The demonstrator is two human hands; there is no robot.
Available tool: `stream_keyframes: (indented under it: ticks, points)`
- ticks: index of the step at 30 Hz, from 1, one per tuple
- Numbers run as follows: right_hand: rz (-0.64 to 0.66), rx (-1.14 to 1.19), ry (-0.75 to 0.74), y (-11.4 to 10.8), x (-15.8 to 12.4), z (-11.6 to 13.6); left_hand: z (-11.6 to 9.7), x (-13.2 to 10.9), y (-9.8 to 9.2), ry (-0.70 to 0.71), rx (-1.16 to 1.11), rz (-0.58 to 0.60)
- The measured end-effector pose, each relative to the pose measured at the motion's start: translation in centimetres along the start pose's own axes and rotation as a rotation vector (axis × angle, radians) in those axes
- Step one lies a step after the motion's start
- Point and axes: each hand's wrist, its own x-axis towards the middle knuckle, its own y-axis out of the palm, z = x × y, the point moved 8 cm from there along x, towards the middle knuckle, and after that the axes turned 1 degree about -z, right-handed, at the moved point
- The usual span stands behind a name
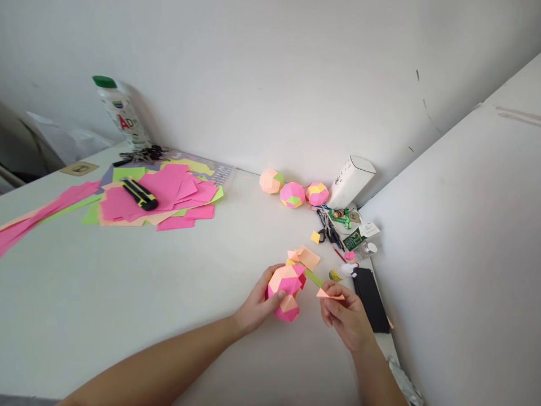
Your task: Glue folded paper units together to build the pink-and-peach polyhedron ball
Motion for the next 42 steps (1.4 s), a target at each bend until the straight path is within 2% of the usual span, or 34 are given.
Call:
stream_keyframes:
  ticks: [7,14,20,27,42]
  points:
    - [0.078,0.074,0.058,0.5,0.0,-0.6,-0.3,-0.1,0.2,-0.016,-0.062,0.021]
    - [0.165,0.008,0.112,2.0,-0.3,-2.0,0.7,-0.1,1.1,-0.074,-0.237,0.158]
    - [0.119,-0.051,0.095,2.6,-0.5,-2.2,0.8,-0.1,1.8,-0.138,-0.35,0.191]
    - [0.125,-0.117,0.142,3.0,-0.7,-3.1,0.7,-0.1,2.0,-0.162,-0.371,0.209]
    - [0.135,-0.107,0.129,2.8,-0.6,-3.2,0.7,-0.2,2.0,-0.165,-0.358,0.216]
